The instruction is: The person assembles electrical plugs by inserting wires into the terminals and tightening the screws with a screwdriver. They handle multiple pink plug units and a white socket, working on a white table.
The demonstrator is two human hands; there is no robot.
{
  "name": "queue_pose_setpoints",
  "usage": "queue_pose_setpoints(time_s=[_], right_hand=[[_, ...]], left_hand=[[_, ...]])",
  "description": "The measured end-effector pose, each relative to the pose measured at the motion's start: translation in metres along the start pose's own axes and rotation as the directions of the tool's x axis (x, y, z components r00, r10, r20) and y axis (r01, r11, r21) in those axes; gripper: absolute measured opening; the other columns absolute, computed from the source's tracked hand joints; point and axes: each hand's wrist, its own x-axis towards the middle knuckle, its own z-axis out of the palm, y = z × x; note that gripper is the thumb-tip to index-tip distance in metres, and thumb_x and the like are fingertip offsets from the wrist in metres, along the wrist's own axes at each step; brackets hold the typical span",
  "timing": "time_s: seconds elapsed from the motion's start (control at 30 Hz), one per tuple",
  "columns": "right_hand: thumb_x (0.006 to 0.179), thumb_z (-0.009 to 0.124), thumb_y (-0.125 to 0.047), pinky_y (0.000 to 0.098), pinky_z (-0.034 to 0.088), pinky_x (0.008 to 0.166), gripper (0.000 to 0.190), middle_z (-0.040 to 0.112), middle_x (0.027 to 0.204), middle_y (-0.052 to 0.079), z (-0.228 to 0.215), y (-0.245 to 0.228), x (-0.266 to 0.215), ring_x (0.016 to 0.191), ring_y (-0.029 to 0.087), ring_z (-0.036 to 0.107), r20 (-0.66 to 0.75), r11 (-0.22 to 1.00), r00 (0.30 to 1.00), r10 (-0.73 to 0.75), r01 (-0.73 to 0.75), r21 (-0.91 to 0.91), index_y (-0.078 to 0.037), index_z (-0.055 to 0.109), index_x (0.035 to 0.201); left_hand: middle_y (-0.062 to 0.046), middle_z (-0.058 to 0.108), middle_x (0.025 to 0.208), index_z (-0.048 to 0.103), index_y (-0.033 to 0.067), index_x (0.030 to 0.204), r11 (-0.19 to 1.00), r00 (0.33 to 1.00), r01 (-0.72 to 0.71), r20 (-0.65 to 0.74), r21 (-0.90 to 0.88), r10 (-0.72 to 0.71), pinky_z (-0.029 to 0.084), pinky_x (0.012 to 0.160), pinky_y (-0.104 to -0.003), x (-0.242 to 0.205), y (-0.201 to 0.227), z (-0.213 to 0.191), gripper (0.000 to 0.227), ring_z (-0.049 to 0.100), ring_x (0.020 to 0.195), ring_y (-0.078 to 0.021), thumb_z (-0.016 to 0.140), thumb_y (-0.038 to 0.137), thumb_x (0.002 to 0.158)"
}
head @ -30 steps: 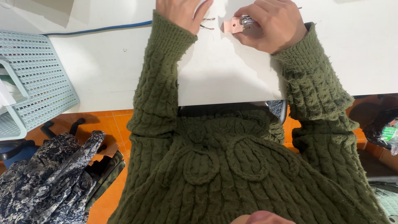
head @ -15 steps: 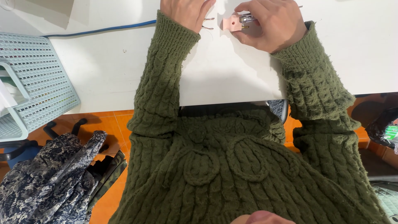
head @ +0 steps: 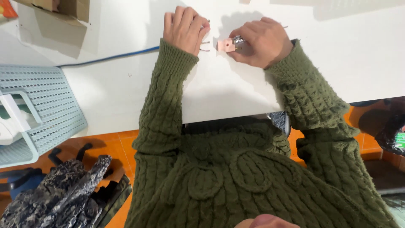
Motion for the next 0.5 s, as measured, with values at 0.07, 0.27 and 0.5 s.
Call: queue_pose_setpoints(time_s=[0.07, 0.27, 0.5], right_hand=[[0.118, 0.073, -0.062, 0.0269, 0.055, 0.066, 0.047, 0.080, 0.089, -0.004, -0.001, -0.001, 0.002, 0.070, 0.012, 0.072, -0.041, 1.000, 0.999, -0.012, 0.012, 0.008, -0.017, 0.087, 0.122], [0.119, 0.076, -0.056, 0.0300, 0.056, 0.060, 0.045, 0.079, 0.085, -0.001, -0.007, 0.001, 0.009, 0.066, 0.016, 0.071, -0.067, 0.997, 0.998, 0.000, 0.005, 0.073, -0.012, 0.088, 0.119], [0.128, 0.083, -0.035, 0.0281, 0.049, 0.051, 0.037, 0.076, 0.081, 0.004, -0.003, 0.050, -0.013, 0.073, 0.017, 0.073, -0.234, 0.994, 0.970, -0.061, 0.082, 0.079, 0.000, 0.092, 0.128]], left_hand=[[0.004, 0.062, 0.094, 0.076, 0.0235, 0.096, 0.996, 1.000, 0.006, 0.028, -0.084, -0.004, 0.041, 0.078, -0.037, -0.003, 0.002, 0.003, 0.014, 0.057, 0.096, -0.0209, 0.090, 0.022, 0.099], [0.003, 0.062, 0.098, 0.078, 0.0262, 0.100, 0.972, 0.999, -0.007, 0.034, -0.234, 0.016, 0.040, 0.079, -0.041, 0.004, 0.005, 0.001, 0.007, 0.059, 0.099, -0.0240, 0.081, 0.020, 0.102], [0.003, 0.058, 0.096, 0.077, 0.0231, 0.099, 0.988, 0.992, -0.047, -0.124, -0.144, 0.029, 0.037, 0.075, -0.036, 0.007, 0.007, -0.003, 0.014, 0.054, 0.089, -0.0196, 0.089, 0.017, 0.103]])
